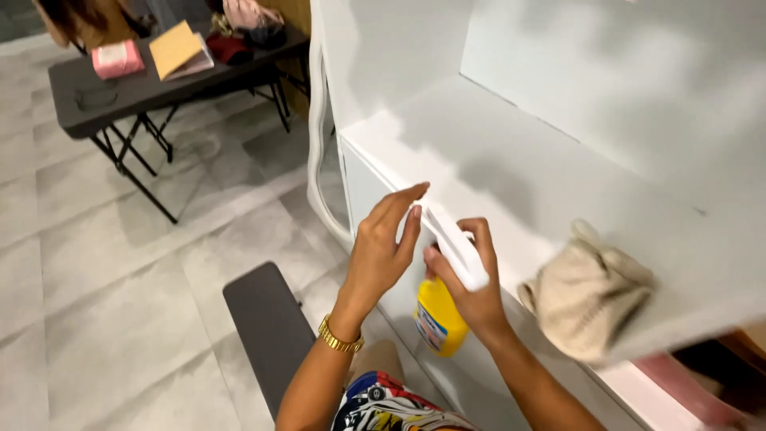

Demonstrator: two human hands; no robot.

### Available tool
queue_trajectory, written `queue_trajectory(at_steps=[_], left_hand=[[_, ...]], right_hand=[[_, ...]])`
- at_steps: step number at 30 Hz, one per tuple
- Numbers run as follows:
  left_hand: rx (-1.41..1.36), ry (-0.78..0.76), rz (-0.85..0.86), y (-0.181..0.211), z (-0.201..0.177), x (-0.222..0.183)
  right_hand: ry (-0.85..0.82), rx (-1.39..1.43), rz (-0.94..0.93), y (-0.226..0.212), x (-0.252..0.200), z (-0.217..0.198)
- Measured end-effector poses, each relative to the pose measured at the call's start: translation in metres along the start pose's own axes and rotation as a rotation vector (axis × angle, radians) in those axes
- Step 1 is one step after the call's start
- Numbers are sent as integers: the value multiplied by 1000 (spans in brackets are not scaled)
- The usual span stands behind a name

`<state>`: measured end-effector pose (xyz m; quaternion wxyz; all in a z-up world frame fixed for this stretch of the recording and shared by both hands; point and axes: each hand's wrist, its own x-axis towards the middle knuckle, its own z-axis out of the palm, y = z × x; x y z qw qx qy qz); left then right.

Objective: Cleaning a storage shelf with spray and a cloth, followed by organizing beverage pouches into cardboard dividers.

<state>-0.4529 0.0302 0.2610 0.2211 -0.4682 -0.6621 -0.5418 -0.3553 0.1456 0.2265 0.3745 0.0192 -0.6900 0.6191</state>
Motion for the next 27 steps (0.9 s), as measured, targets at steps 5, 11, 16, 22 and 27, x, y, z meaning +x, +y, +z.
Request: queue_trajectory(at_steps=[5,11,16,22,27], left_hand=[[-31,-135,108,-64,-16,43],[-69,-308,206,-146,-1,56],[-138,-315,347,-194,21,39],[-93,-410,521,-238,47,33],[-140,-550,632,-260,55,20]], right_hand=[[62,-72,188,15,21,31],[222,-128,176,82,18,37],[361,-190,149,153,8,39],[610,-489,-22,163,3,59],[720,-694,-65,157,-13,88]])
